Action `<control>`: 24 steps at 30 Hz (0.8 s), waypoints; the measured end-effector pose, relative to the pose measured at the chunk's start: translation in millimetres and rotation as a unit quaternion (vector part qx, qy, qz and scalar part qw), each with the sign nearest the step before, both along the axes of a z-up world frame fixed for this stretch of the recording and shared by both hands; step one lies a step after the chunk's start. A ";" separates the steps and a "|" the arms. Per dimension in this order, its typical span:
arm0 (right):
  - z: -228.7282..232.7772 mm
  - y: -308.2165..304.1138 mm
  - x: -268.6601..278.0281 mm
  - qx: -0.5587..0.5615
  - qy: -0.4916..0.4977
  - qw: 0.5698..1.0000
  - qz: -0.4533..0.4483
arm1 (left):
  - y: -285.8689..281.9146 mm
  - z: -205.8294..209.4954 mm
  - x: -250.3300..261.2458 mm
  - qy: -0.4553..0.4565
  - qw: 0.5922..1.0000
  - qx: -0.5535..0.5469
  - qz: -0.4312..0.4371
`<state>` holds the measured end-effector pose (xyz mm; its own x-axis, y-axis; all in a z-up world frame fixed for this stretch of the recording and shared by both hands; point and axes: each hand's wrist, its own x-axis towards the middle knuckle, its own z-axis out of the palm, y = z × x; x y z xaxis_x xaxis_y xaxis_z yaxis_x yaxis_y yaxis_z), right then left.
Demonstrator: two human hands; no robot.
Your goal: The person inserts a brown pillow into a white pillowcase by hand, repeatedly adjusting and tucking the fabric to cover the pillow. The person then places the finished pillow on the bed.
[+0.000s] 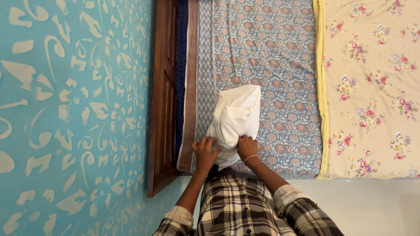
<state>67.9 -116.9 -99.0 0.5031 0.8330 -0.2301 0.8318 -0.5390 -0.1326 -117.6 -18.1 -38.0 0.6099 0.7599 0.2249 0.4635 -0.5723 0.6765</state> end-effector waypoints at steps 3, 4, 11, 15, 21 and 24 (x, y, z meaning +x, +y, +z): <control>1.6 6.5 3.8 -0.036 0.017 0.999 -0.014 | -6.6 -28.1 9.6 0.001 0.996 0.092 -0.016; 4.0 10.1 5.7 -0.041 0.015 0.999 -0.013 | -9.6 -33.7 13.5 0.013 0.995 0.102 -0.013; 23.4 17.8 8.6 0.028 0.032 0.999 0.014 | 0.1 -31.4 15.0 0.047 0.997 0.057 0.014; 25.4 17.5 19.2 0.188 0.227 0.953 -0.067 | -5.5 -4.6 0.9 -0.008 0.994 0.106 -0.022; 30.9 33.3 37.8 0.230 0.377 0.888 -0.129 | 4.5 -27.0 23.9 -0.024 0.998 -0.035 0.047; 49.7 36.9 43.4 0.246 0.433 0.847 -0.186 | 25.2 -21.2 41.8 0.018 0.998 -0.058 0.018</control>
<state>111.3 -80.1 -49.2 0.5712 0.7565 -0.3187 0.0924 -0.4450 -0.8908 -75.8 7.1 -59.2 0.5873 0.8014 0.1130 0.5071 -0.4732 0.7204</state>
